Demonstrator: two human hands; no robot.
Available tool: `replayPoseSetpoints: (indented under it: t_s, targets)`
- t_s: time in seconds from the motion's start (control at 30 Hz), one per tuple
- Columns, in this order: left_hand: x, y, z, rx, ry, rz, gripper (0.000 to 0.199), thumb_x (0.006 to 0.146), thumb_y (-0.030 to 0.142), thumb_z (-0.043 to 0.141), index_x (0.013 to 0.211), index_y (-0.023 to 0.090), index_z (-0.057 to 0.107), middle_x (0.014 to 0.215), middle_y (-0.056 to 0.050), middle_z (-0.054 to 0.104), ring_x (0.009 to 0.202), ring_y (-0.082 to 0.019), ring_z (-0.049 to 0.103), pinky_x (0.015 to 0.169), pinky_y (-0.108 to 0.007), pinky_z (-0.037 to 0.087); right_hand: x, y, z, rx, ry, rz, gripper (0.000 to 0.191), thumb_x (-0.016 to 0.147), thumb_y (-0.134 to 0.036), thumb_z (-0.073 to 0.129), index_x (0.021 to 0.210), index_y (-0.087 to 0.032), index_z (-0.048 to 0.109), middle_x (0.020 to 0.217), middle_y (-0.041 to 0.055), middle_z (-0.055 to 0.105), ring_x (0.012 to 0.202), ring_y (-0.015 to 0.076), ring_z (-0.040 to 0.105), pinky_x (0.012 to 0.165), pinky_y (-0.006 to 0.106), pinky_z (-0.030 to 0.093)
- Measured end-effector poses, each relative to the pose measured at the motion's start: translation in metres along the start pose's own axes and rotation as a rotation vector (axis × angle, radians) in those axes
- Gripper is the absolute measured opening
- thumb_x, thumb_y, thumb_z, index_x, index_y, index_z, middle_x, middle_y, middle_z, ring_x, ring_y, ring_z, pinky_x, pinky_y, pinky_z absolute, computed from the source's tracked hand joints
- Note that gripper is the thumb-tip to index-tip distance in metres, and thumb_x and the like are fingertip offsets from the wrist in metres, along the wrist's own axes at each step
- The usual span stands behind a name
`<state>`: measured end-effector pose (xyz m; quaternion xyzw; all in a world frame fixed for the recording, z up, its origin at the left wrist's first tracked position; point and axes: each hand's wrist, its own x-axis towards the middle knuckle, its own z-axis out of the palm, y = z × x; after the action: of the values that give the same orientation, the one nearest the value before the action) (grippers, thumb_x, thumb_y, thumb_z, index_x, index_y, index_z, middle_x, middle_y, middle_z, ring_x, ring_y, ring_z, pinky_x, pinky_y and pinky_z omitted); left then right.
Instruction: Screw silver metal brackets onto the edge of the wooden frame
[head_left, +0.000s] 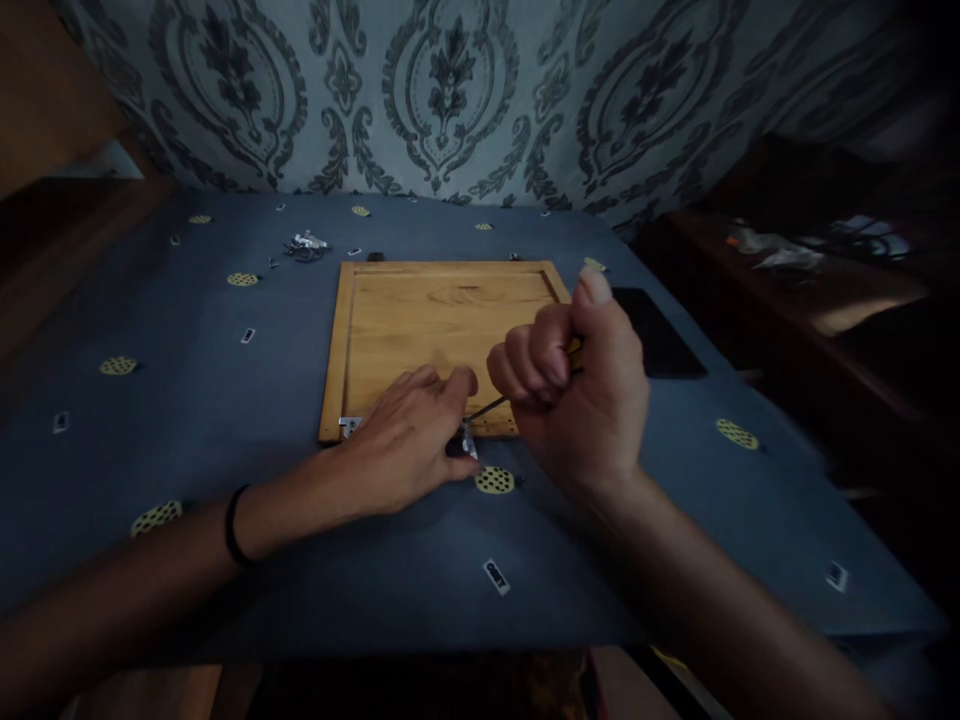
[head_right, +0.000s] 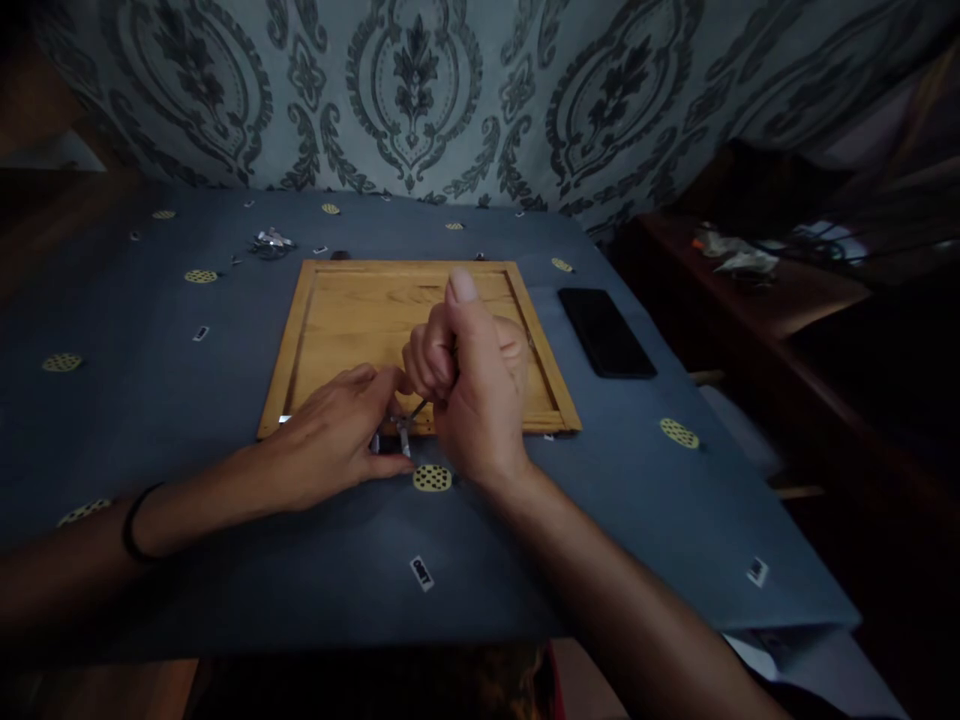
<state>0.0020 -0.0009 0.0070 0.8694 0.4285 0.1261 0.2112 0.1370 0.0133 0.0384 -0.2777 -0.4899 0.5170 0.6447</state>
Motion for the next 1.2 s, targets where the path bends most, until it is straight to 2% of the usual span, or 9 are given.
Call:
replayPoseSetpoints:
  t_s: [0.2,0.37,0.57,0.8,1.2]
  targets:
    - [0.0,0.001,-0.002,-0.004,-0.017,0.003,0.045,0.079,0.031,0.08,0.107,0.018,0.047,0.092,-0.006,0.063,0.098,-0.027,0.057,0.085,-0.038,0.046,0.001,0.0,0.0,-0.006,0.006,-0.01,0.071,0.088,-0.065,0.061,0.041,-0.022,0.031,0.037,-0.0075,0.02,0.033,0.0058,0.016,0.034,0.025,0.017]
    - [0.0,-0.002,-0.001,-0.02,-0.005,0.017,0.047,0.078,0.033,0.081,0.107,0.018,0.047,0.093,-0.007,0.063,0.098,-0.028,0.057,0.085,-0.039,0.047,-0.001,0.0,-0.001,-0.011,-0.016,0.004,0.068,0.091,-0.058,0.062,0.041,-0.021,0.033,0.038,-0.0073,0.021,0.034,0.0056,0.017,0.036,0.025,0.019]
    - [0.0,-0.003,0.001,-0.005,-0.008,0.016,0.047,0.078,0.032,0.082,0.107,0.019,0.047,0.096,-0.006,0.063,0.1,-0.027,0.057,0.084,-0.038,0.048,-0.002,-0.002,0.0,-0.031,0.016,0.046,0.066,0.085,-0.052,0.069,0.04,-0.021,0.031,0.038,-0.0072,0.02,0.035,0.006,0.018,0.037,0.025,0.02]
    - [-0.002,-0.003,0.002,0.004,0.006,0.013,0.046,0.078,0.034,0.081,0.107,0.019,0.048,0.097,-0.006,0.061,0.097,-0.026,0.057,0.081,-0.037,0.049,-0.007,-0.009,0.002,-0.06,0.048,0.016,0.06,0.091,-0.043,0.063,0.045,-0.021,0.031,0.039,-0.0069,0.021,0.034,0.0067,0.019,0.037,0.025,0.021]
    - [-0.001,-0.003,0.002,0.019,-0.014,0.01,0.047,0.08,0.035,0.08,0.109,0.018,0.047,0.098,-0.007,0.061,0.097,-0.026,0.057,0.083,-0.037,0.049,-0.009,-0.003,0.0,-0.022,0.006,0.033,0.061,0.092,-0.042,0.063,0.044,-0.02,0.033,0.04,-0.0067,0.023,0.035,0.0057,0.018,0.037,0.025,0.02]
